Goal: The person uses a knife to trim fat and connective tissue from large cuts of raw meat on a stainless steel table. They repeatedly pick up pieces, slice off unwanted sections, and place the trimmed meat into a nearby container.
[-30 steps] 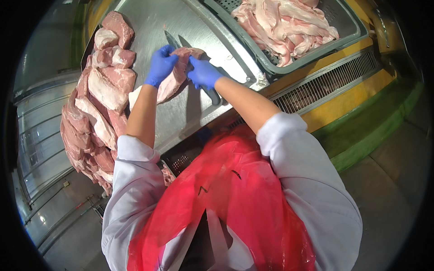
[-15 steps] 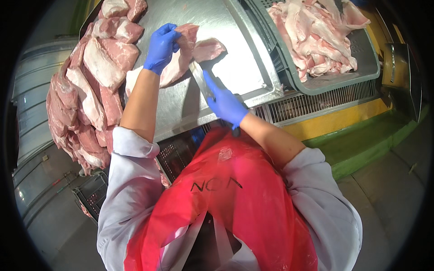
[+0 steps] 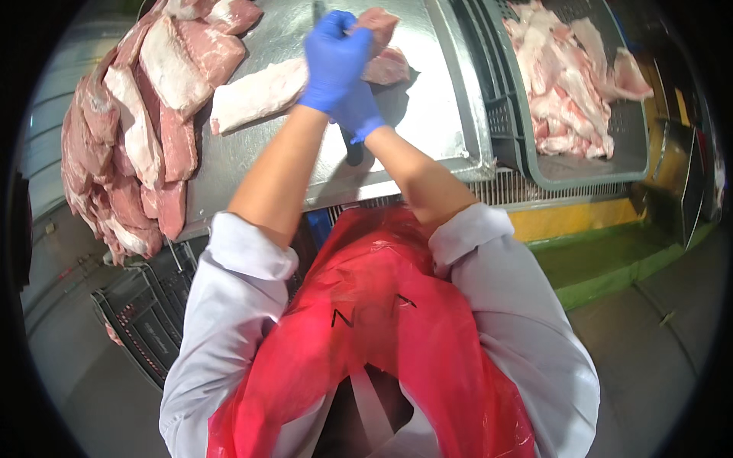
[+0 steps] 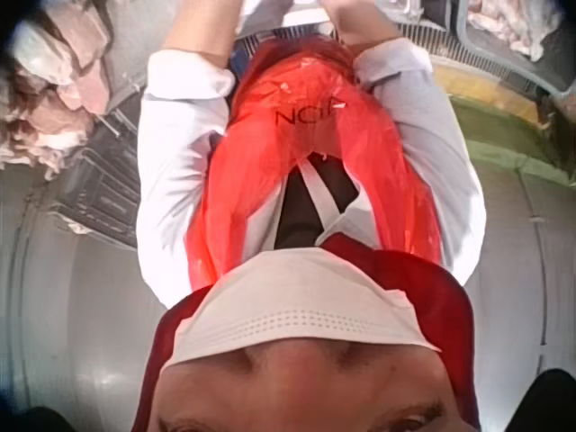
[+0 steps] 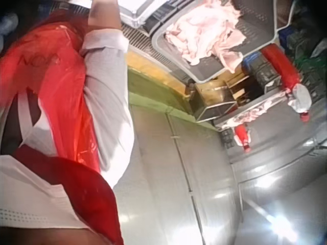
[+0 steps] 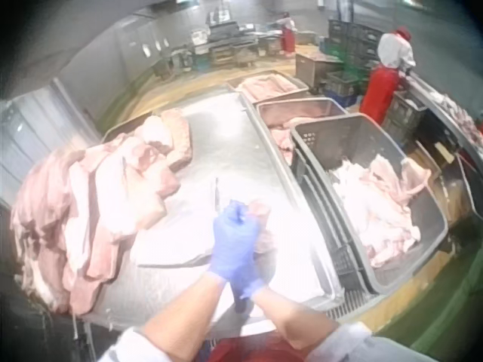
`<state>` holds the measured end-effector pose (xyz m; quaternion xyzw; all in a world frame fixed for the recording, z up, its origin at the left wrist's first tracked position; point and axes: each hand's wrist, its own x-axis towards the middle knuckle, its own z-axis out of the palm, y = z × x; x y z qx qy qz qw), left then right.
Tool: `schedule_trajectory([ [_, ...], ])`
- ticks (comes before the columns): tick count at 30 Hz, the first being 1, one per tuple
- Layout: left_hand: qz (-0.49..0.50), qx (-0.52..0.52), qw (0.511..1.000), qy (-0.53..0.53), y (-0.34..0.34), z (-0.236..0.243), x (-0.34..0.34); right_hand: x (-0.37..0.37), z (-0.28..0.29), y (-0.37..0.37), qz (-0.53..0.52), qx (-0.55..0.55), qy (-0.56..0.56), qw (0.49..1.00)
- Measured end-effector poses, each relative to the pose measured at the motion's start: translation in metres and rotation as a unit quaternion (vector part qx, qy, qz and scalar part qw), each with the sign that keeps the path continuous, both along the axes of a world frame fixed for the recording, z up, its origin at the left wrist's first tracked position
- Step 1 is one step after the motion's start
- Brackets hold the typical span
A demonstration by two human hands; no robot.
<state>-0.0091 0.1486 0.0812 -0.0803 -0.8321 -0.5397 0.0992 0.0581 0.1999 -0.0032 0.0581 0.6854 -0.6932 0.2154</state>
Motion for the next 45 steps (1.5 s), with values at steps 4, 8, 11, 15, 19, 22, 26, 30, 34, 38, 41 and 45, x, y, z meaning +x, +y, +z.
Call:
schedule_trajectory([
  [4,0.069,0.126,0.984,0.103,0.041,-0.003,0.036,0.035,-0.093,-0.008,-0.026,-0.126,-0.05,0.99],
  [8,0.04,0.102,0.989,0.101,0.042,0.007,0.055,-0.005,-0.039,-0.017,0.043,0.155,-0.036,0.986],
  [11,0.042,0.178,0.978,0.095,0.036,0.02,0.046,0.012,0.022,-0.029,0.005,0.111,0.004,0.994],
  [15,0.052,0.179,0.975,0.123,0.033,0.017,0.056,0.064,0.005,-0.034,0.035,0.041,-0.012,0.998],
  [19,0.058,0.105,0.983,0.142,0.036,0.021,0.064,0.012,0.007,-0.055,0.009,0.076,0.015,0.997],
  [22,0.025,0.18,0.97,0.161,0.029,0.033,0.063,0.063,0.005,-0.071,0.013,0.071,0.067,0.995],
  [26,0.029,0.181,0.97,0.158,0.033,0.039,0.085,0.071,0.002,-0.09,-0.015,0.036,0.069,0.997],
  [30,0.012,0.186,0.966,0.181,0.03,0.057,0.086,0.02,0.02,-0.114,-0.003,0.058,-0.021,0.998],
  [34,0.038,0.224,0.954,0.193,0.022,0.071,0.092,0.095,0.024,-0.135,0.009,0.036,0.099,0.994],
  [38,-0.021,0.229,0.952,0.2,0.027,0.085,0.102,0.006,0.011,-0.153,-0.007,0.063,0.024,0.998],
  [41,-0.007,0.246,0.948,0.204,0.009,0.096,0.097,0.07,0.003,-0.182,0.013,0.116,0.124,0.985],
  [45,-0.069,0.251,0.953,0.153,-0.013,0.112,0.114,0.067,0.035,-0.202,0.001,0.054,-0.018,0.998],
])
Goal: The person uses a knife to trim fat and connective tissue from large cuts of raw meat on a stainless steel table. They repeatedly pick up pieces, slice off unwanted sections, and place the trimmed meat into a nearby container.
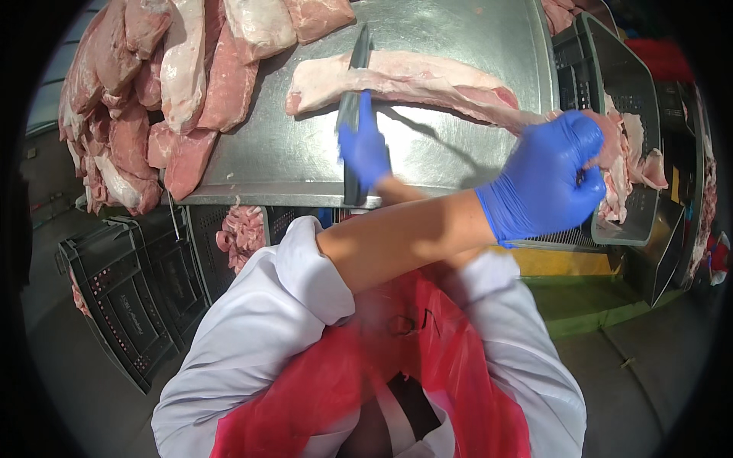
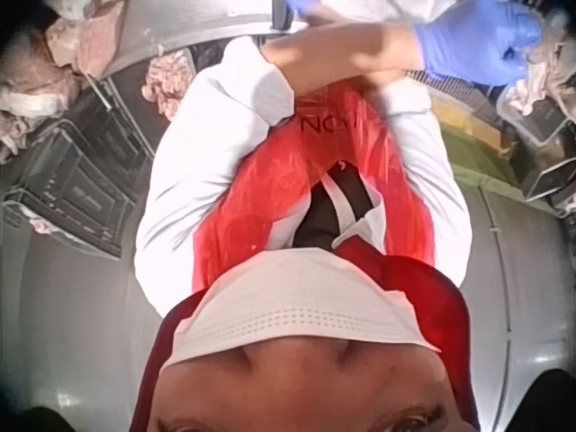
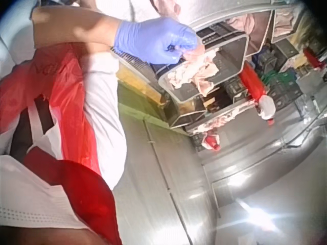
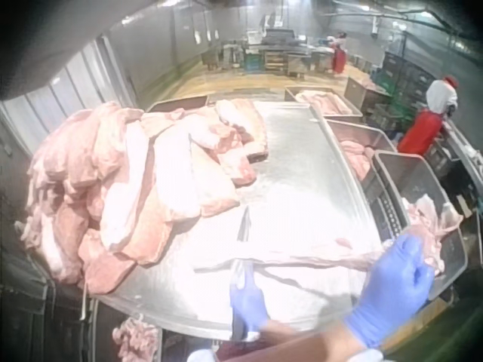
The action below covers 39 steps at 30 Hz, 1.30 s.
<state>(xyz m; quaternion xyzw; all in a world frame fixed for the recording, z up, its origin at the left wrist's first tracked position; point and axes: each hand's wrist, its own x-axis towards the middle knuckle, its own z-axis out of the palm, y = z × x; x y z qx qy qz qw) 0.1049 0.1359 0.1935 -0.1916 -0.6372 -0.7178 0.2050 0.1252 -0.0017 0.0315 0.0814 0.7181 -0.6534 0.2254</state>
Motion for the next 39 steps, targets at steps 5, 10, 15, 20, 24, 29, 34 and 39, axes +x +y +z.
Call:
schedule_trajectory([
  [5,0.04,0.051,0.997,0.029,0.0,0.015,0.01,0.01,-0.039,-0.04,-0.02,0.028,0.07,0.997],
  [10,-0.003,0.127,0.991,0.029,-0.018,0.042,0.028,0.002,-0.013,-0.053,0.075,0.045,-0.018,0.996],
  [15,0.037,0.124,0.988,0.084,-0.037,0.058,0.02,0.064,-0.012,-0.088,0.057,0.066,0.04,0.995],
  [20,-0.055,0.227,0.971,0.053,-0.041,0.086,0.05,-0.003,-0.013,-0.103,0.029,0.03,0.007,0.999],
  [24,-0.05,0.228,0.969,0.084,-0.058,0.104,0.047,0.068,-0.004,-0.121,0.006,-0.002,0.08,0.997],
  [29,-0.081,0.264,0.953,0.126,-0.071,0.133,0.027,0.002,-0.001,-0.13,-0.018,-0.115,0.031,0.993],
  [34,-0.093,0.217,0.967,0.092,-0.121,0.156,-0.018,0.081,0.01,-0.125,0.168,-0.117,0.012,0.979],
  [39,0.024,0.126,0.992,0.016,-0.269,0.165,-0.018,0.08,0.086,-0.041,0.532,-0.029,0.004,0.846],
])
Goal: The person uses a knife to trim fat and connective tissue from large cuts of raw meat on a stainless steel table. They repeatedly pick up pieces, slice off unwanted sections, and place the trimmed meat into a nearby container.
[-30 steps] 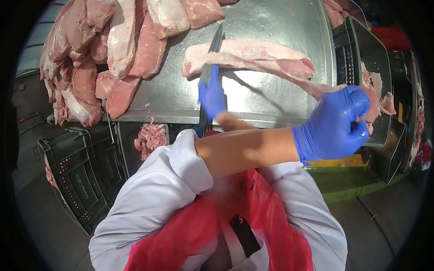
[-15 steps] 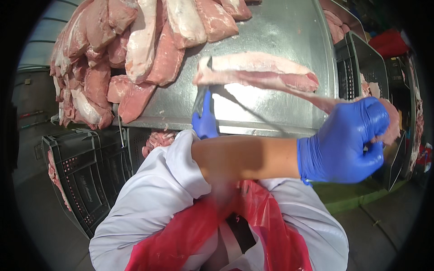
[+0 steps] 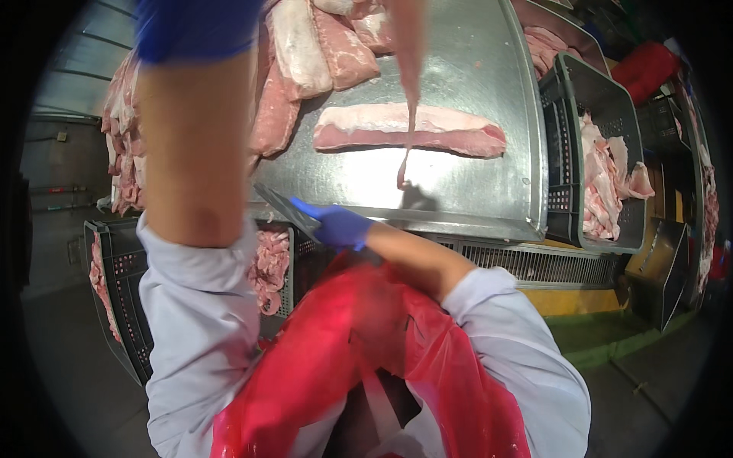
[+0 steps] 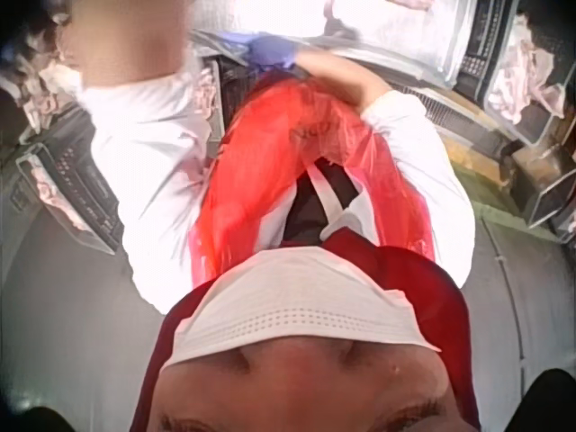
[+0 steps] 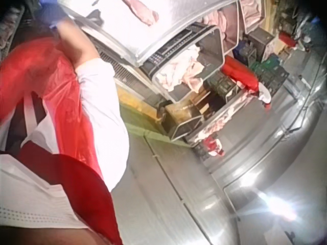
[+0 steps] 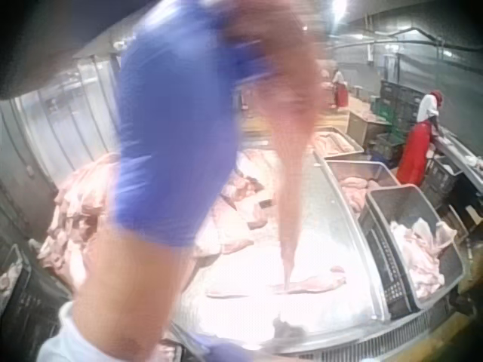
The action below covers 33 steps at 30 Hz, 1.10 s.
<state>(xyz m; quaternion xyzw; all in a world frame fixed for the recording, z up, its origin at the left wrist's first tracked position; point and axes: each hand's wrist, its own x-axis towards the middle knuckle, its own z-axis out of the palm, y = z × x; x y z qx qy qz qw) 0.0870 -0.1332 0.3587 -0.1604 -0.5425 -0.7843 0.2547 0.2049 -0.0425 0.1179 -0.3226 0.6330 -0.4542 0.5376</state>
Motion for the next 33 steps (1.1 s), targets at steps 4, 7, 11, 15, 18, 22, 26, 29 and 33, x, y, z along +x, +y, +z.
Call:
schedule_trajectory([
  [4,0.033,-0.001,0.995,-0.093,-0.115,-0.055,0.014,-0.001,-0.029,0.159,-0.031,-0.06,0.227,0.972],
  [7,0.115,-0.038,0.968,-0.22,-0.22,-0.148,0.093,-0.003,0.025,0.261,-0.053,0.119,-0.028,0.991],
  [11,0.3,-0.59,0.656,-0.362,-0.266,-0.337,0.189,-0.002,0.014,0.358,-0.303,0.088,-0.085,0.945],
  [15,0.093,-0.618,0.755,-0.198,-0.021,-0.347,0.1,-0.029,0.005,0.356,-0.373,0.139,0.098,0.912],
  [18,0.131,-0.708,0.655,-0.227,0.064,-0.346,0.06,-0.049,-0.007,0.322,-0.328,0.156,0.15,0.92],
  [22,0.108,-0.77,0.586,-0.23,0.072,-0.366,0.076,-0.056,-0.025,0.29,-0.198,0.166,0.255,0.932],
  [26,0.1,-0.693,0.625,-0.346,0.081,-0.368,0.101,-0.048,-0.027,0.279,-0.1,0.166,0.287,0.938],
  [29,0.098,-0.64,0.658,-0.385,0.089,-0.36,0.105,-0.055,-0.055,0.269,-0.057,0.155,0.297,0.941],
  [33,0.074,-0.634,0.681,-0.359,0.085,-0.358,0.105,-0.106,-0.081,0.174,-0.025,0.151,0.33,0.932],
])
